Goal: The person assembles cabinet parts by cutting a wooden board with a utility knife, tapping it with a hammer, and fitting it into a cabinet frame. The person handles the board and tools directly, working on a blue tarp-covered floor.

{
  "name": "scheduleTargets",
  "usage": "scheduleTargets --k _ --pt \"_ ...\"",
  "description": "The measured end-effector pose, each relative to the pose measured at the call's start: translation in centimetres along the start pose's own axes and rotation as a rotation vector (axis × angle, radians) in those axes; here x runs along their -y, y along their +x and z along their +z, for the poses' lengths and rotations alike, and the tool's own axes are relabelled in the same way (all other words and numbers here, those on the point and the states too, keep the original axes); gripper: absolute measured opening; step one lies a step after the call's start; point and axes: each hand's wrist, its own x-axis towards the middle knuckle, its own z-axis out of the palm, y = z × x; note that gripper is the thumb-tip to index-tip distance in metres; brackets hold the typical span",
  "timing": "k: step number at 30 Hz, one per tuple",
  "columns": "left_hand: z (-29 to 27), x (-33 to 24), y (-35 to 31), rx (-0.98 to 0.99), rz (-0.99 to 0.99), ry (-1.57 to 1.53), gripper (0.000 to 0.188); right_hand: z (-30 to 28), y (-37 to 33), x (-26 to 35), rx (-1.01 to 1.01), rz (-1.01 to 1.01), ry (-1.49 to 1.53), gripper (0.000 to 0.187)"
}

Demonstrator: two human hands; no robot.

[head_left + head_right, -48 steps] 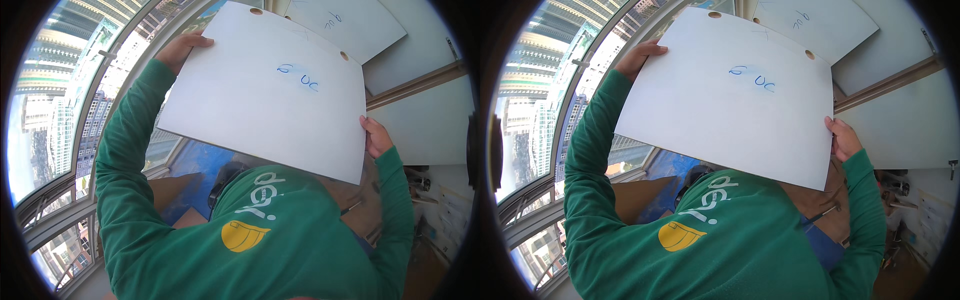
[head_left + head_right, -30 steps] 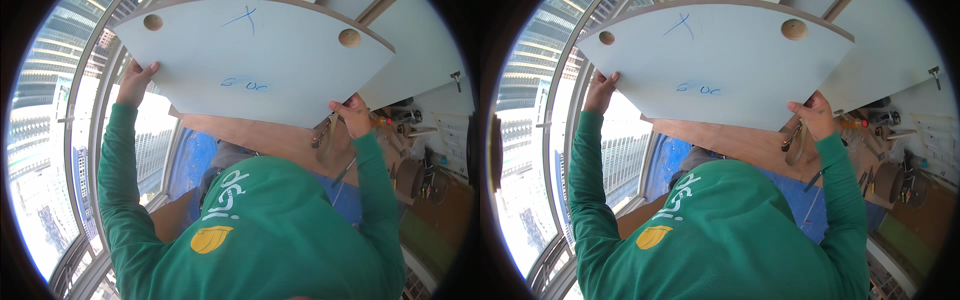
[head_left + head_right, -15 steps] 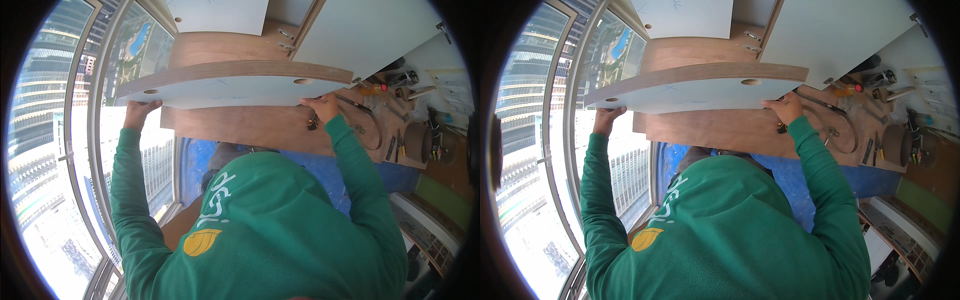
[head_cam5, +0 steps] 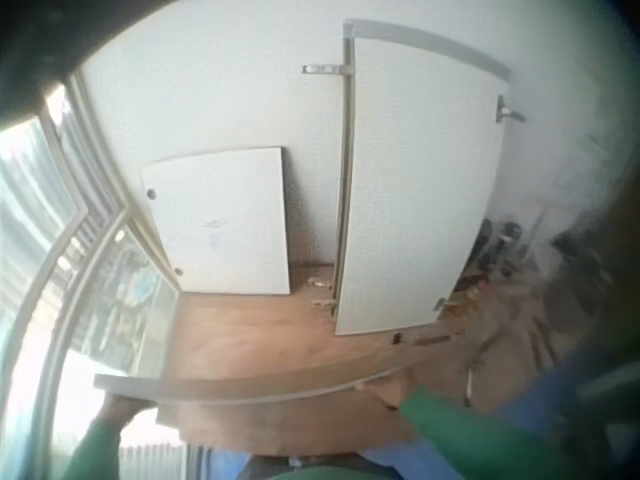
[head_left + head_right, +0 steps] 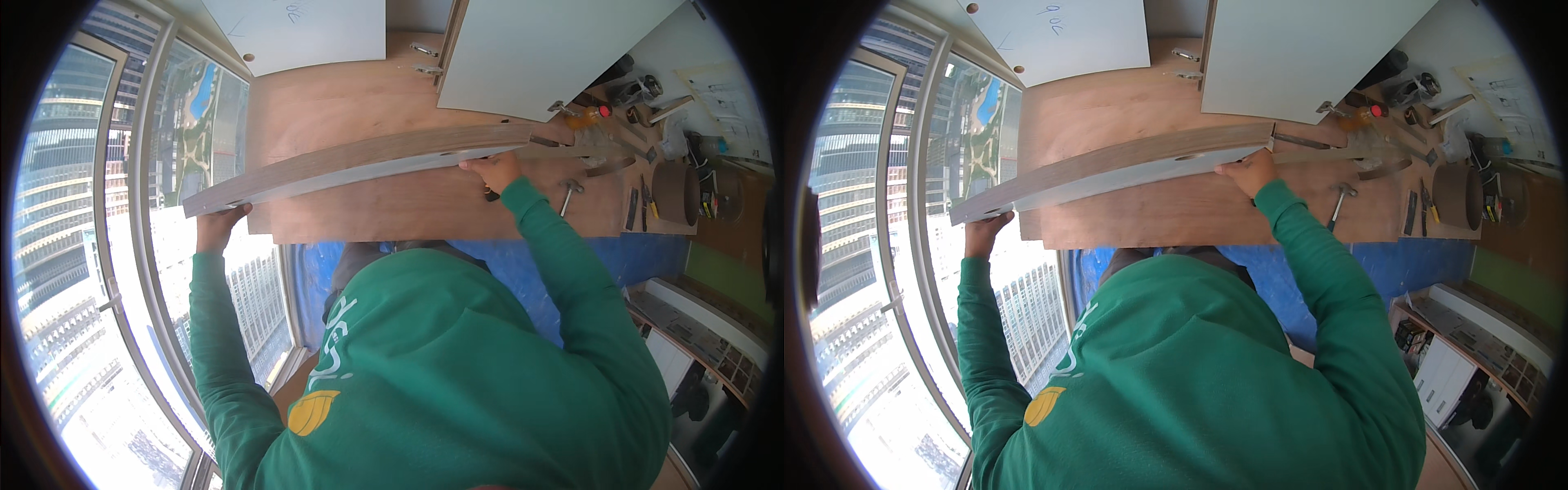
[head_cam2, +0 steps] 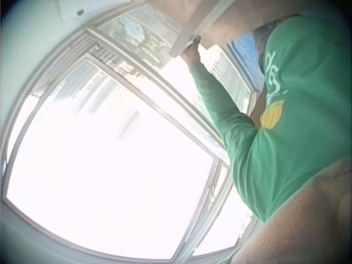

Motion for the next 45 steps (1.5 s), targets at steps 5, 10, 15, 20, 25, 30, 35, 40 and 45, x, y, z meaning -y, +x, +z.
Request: scheduleTargets --k 5,10,15,20,25,30,35,40,45 --pt "-6.3 -1.6 -1.3 0.214 0.053 0.402 0.111 0.1 -0.2 -2.6 -0.012 0.008 -0.097 0.038" --pt "-7.3 -13.8 -4.6 -0.061 0.48 0.446 0.084 -0.5 -1.5 2.4 0.089 0.08 -0.033 0.041" --pt "10.2 -24.0 -5.3 0.169 0.75 0.656 0.067 -0.7 -1.8 1.8 0.055 -0.078 -0.192 0.041" --pt "21.8 -26.0 -2.7 0.367 0.872 0.626 0.07 -1.9 -1.9 -4.7 -0.22 -0.09 -0.19 0.047" --pt "24.6 -26.6 -4.1 0.405 0.856 0.89 0.058 -3.3 -3.1 -11.2 -0.291 0.415 -0.263 0.056" --pt "25.3 -25.3 -3.9 0.336 0.832 0.933 0.044 -0.1 -1.8 -12.7 -0.307 0.625 -0.319 0.073" --pt "25.6 -25.9 -3.6 0.327 0.812 0.986 0.044 1.5 0.4 -15.8 -0.247 0.644 -0.259 0.085" --pt "25.3 -25.1 -3.5 0.295 0.843 0.974 0.045 0.3 -1.7 -15.3 -0.207 0.68 0.046 0.07" --pt "25.5 -25.5 -3.9 0.311 0.82 0.994 0.045 2.4 -8.4 -16.8 -0.318 0.582 0.381 0.055"
